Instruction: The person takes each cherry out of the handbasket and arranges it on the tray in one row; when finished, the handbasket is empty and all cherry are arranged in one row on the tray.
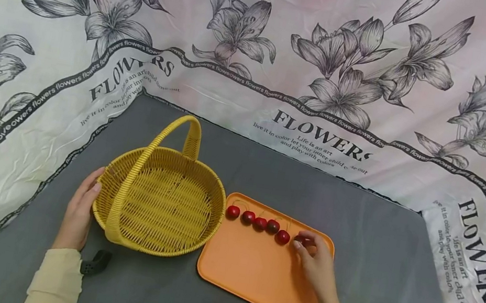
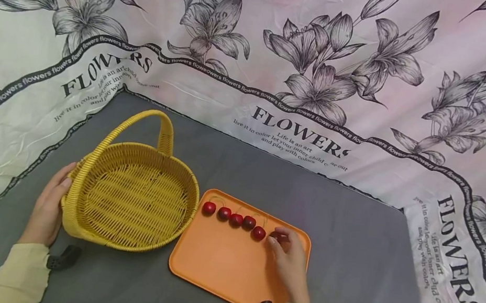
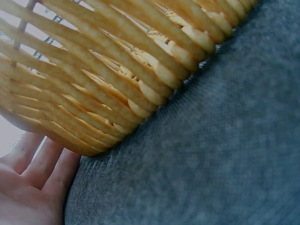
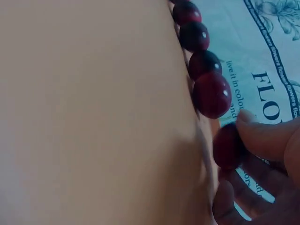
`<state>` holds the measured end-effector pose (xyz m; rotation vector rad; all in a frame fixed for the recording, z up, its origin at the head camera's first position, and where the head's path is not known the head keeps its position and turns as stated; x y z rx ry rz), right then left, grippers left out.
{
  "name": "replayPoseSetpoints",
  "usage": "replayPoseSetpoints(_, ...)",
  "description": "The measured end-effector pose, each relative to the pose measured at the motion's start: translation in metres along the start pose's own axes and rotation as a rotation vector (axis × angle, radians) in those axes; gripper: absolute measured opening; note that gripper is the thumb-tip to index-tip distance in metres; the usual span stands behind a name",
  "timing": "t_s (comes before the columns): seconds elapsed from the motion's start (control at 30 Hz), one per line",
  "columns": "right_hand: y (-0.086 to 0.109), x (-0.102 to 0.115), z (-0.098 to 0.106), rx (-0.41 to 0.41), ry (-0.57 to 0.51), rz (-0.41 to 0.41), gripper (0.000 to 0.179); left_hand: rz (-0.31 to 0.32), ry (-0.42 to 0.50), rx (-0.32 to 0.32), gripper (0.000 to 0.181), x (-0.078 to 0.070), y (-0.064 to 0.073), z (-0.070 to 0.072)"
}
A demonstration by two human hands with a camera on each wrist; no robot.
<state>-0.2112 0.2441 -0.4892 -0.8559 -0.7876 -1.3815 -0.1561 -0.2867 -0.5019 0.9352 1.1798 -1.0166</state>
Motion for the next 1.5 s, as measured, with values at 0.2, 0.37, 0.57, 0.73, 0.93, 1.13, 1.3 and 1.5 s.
replayPoseSetpoints(0.2, -0.001, 0.003, -0.004, 0.018, 0.034, 0.046, 0.036, 0.000, -0.012, -0.008, 0.053, 0.002, 0.001, 0.002)
replayPoseSetpoints(0.37, 0.002, 0.003, -0.004, 0.022, 0.002, 0.005, 0.041, 0.005, -0.003, -0.005, 0.052, 0.004, 0.002, 0.004)
replayPoseSetpoints(0.57, 0.006, 0.009, -0.007, 0.048, -0.033, -0.009, 0.042, 0.005, -0.010, -0.015, 0.051, 0.003, 0.004, 0.006)
replayPoseSetpoints(0.73, 0.009, 0.010, -0.008, 0.058, -0.049, -0.043, 0.042, 0.002, -0.008, -0.019, 0.050, 0.002, 0.005, 0.006)
replayPoseSetpoints(0.93, 0.016, 0.005, -0.003, 0.039, -0.038, -0.087, 0.042, 0.004, 0.005, 0.003, 0.051, 0.001, 0.004, -0.001)
replayPoseSetpoints(1.13, 0.016, 0.002, 0.000, 0.024, -0.030, -0.098, 0.043, -0.012, 0.004, 0.016, 0.052, -0.002, -0.003, -0.005)
replayPoseSetpoints(1.3, 0.021, 0.007, 0.001, 0.021, -0.012, -0.043, 0.045, -0.050, 0.204, -0.085, 0.049, -0.007, 0.000, 0.010)
replayPoseSetpoints(1.5, 0.035, 0.036, 0.014, 0.024, 0.107, 0.059, 0.041, -0.420, 0.785, -0.678, 0.045, -0.062, 0.065, 0.076)
Point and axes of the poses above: each hand's wrist, its own y-axis away from the middle knuckle, its own z-axis out of the back of the hand, x = y × z, the point moved 8 cm from there along -y, towards the middle knuckle, and after that the axes turned 12 degrees about -y, right-handed, at the moved point
